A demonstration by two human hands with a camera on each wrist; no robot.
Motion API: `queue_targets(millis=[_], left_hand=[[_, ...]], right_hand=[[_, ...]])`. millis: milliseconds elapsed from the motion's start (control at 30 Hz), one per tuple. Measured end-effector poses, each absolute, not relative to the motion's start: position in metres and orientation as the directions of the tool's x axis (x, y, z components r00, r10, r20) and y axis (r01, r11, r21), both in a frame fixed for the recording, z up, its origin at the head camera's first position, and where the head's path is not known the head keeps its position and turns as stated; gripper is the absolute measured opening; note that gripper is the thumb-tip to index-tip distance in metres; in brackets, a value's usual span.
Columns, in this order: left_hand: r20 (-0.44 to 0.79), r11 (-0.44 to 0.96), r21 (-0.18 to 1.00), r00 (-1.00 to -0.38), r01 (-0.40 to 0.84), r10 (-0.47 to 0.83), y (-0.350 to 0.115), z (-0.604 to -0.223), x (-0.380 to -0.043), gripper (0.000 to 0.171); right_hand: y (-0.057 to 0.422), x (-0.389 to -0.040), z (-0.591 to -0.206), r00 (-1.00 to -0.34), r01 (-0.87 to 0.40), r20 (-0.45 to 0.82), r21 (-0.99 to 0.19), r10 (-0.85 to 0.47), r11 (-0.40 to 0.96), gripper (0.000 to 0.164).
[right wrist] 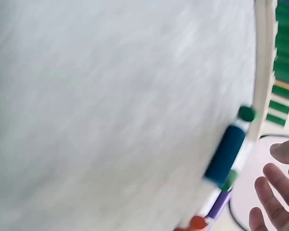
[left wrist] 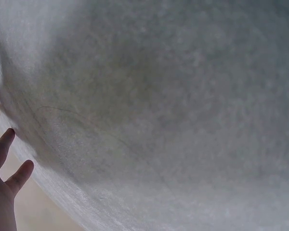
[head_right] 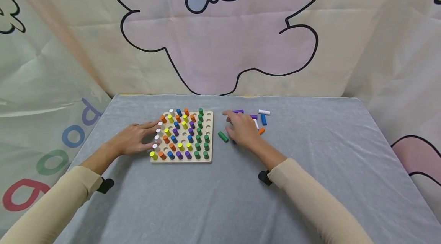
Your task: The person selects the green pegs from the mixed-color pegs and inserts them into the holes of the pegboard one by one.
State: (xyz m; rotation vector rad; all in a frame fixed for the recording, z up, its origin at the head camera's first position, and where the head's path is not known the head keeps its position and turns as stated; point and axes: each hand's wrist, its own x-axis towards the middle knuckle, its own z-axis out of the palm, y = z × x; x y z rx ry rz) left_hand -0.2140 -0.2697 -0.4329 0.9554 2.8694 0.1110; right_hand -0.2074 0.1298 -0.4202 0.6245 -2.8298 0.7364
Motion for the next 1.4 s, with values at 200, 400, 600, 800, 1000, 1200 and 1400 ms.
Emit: queue_targets(millis=[200, 400, 600, 800, 1000, 1200, 1400], left_hand=[[-0.094, 0.799, 0.113, -0.794, 0.591, 0.601, -0.270, -0.433, -0.214, 0.074], [-0.086, 0.797, 0.110, -0.793, 0.594, 0.603, -0.269, -0.434, -0.214, 0.074], [-0.080, 0.796, 0.108, -0.793, 0.596, 0.604, -0.270, -0.434, -0.213, 0.074], [-0.081, 0.800, 0.106, -0.797, 0.590, 0.599, -0.269, -0.434, -0.213, 0.074], [-0.079, 0.802, 0.111, -0.799, 0.587, 0.596, -0.269, -0.434, -0.213, 0.075], [-0.066, 0.798, 0.107, -0.797, 0.593, 0.601, -0.269, -0.434, -0.214, 0.074], [-0.072, 0.799, 0.104, -0.797, 0.592, 0.600, -0.270, -0.435, -0.215, 0.074]], right_hand=[[0.146, -0.213, -0.429, -0.937, -0.343, 0.207, -0.388, -0.282, 0.856, 0.045], [0.153, -0.213, -0.435, -0.955, -0.292, 0.172, -0.376, -0.243, 0.879, 0.044], [0.153, -0.213, -0.436, -0.962, -0.272, 0.141, -0.391, -0.235, 0.879, 0.041], [0.153, -0.212, -0.437, -0.959, -0.280, 0.149, -0.391, -0.240, 0.877, 0.037], [0.155, -0.212, -0.437, -0.953, -0.294, 0.192, -0.391, -0.235, 0.872, 0.034], [0.154, -0.213, -0.431, -0.934, -0.331, 0.262, -0.389, -0.241, 0.860, 0.033], [0.150, -0.212, -0.426, -0.918, -0.363, 0.308, -0.391, -0.252, 0.846, 0.032]])
